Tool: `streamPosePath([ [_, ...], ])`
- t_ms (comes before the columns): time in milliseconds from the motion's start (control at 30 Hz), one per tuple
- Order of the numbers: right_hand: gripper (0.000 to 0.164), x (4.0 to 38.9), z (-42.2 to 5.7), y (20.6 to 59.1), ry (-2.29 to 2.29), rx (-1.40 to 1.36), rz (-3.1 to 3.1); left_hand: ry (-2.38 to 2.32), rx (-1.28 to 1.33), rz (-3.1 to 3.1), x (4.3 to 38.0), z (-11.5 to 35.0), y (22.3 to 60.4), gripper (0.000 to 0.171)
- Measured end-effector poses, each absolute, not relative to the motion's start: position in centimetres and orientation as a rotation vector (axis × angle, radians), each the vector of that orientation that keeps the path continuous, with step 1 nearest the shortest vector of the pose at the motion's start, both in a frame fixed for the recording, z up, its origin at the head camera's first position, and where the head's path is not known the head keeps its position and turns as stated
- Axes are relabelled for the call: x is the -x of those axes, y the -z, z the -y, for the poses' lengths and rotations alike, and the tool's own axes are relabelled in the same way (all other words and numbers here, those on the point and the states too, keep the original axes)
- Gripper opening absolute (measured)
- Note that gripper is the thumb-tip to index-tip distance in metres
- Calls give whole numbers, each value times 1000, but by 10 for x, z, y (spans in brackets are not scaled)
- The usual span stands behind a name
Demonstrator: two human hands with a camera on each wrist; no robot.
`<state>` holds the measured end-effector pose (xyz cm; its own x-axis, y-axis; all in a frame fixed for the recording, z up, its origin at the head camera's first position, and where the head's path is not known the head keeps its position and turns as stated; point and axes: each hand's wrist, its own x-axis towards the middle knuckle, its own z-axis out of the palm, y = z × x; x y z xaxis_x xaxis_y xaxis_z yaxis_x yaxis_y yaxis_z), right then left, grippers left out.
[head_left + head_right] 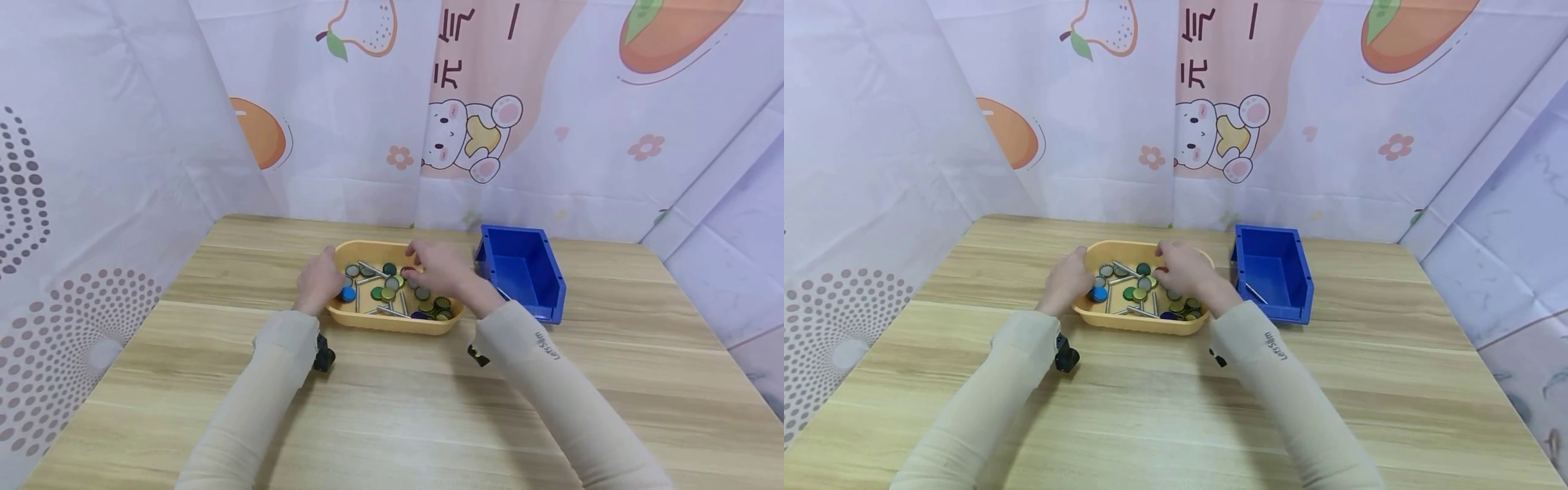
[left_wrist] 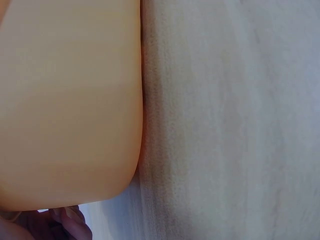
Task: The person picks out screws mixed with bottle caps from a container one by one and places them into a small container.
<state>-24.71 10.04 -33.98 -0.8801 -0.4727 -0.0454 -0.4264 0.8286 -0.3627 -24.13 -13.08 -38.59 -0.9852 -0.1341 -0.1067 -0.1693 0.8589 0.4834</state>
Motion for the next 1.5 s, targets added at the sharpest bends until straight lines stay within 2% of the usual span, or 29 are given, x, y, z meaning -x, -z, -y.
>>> streamPosePath([
  [333,50,241,-70,363,467,839,-2828,-747,259,-2972,242,130,387,50],
  [667,45,238,-60,382,300,935,-2849,-769,256,-2967,242,130,386,51],
  [867,47,236,-59,383,295,904,-2853,-767,247,-2971,242,130,386,51],
  [1100,59,236,-58,384,201,835,-2869,-748,253,-2970,242,130,386,51],
  [1500,49,237,-59,387,149,616,-2891,-770,256,-2961,241,130,385,54],
])
